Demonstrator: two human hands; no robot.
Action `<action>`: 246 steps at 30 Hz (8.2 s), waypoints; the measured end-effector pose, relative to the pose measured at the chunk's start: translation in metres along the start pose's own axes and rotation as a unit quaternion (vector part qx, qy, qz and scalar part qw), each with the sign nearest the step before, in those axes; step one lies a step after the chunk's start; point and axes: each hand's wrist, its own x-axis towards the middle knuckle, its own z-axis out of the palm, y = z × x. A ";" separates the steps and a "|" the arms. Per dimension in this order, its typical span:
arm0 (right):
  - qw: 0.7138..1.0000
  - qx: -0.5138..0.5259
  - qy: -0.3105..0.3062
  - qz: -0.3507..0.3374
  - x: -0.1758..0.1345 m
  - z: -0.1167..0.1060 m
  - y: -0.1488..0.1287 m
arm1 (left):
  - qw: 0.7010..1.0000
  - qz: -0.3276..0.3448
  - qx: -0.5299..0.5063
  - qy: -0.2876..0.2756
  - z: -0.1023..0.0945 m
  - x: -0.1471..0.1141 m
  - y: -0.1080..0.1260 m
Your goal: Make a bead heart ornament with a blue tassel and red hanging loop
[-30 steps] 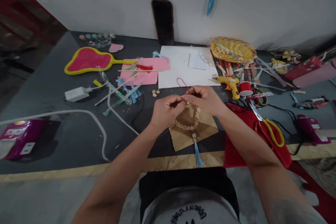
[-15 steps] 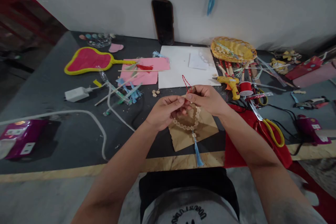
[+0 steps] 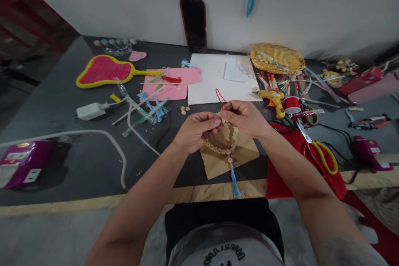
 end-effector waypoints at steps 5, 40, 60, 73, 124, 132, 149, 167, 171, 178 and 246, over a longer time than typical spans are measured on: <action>1.000 -0.010 0.002 -0.013 0.000 0.000 -0.002 | 0.998 0.054 0.027 -0.002 0.000 0.000 -0.003; 0.996 -0.031 -0.074 -0.044 0.002 -0.008 0.004 | 0.998 0.020 0.067 0.001 -0.002 0.000 -0.001; 0.991 -0.132 0.025 -0.013 -0.014 -0.030 0.022 | 0.624 0.189 0.753 0.088 -0.023 0.019 -0.020; 0.974 -0.226 -0.001 -0.015 0.016 -0.029 0.018 | 0.676 0.217 0.700 0.081 -0.009 0.010 -0.011; 0.972 -0.228 -0.062 -0.017 0.009 -0.027 0.020 | 0.744 0.277 0.606 0.057 -0.012 0.013 -0.012; 0.981 -0.191 -0.036 0.006 0.011 -0.033 0.019 | 0.748 0.288 0.596 0.043 -0.016 0.013 -0.014; 0.996 -0.079 0.034 -0.039 0.031 -0.021 0.022 | 0.761 0.292 0.578 0.033 -0.017 0.015 -0.010; 0.980 -0.117 -0.048 -0.154 0.028 -0.024 -0.015 | 0.848 0.231 0.474 0.052 -0.016 0.018 -0.009; 0.967 -0.185 0.048 -0.170 0.029 -0.034 -0.009 | 0.831 0.241 0.496 0.065 -0.017 0.018 -0.010; 0.950 -0.294 0.085 -0.055 0.019 -0.047 0.006 | 0.806 0.275 0.522 0.051 -0.017 0.016 -0.010; 0.976 -0.101 0.180 -0.076 0.006 -0.058 -0.009 | 0.735 0.240 0.632 0.049 -0.024 0.026 -0.017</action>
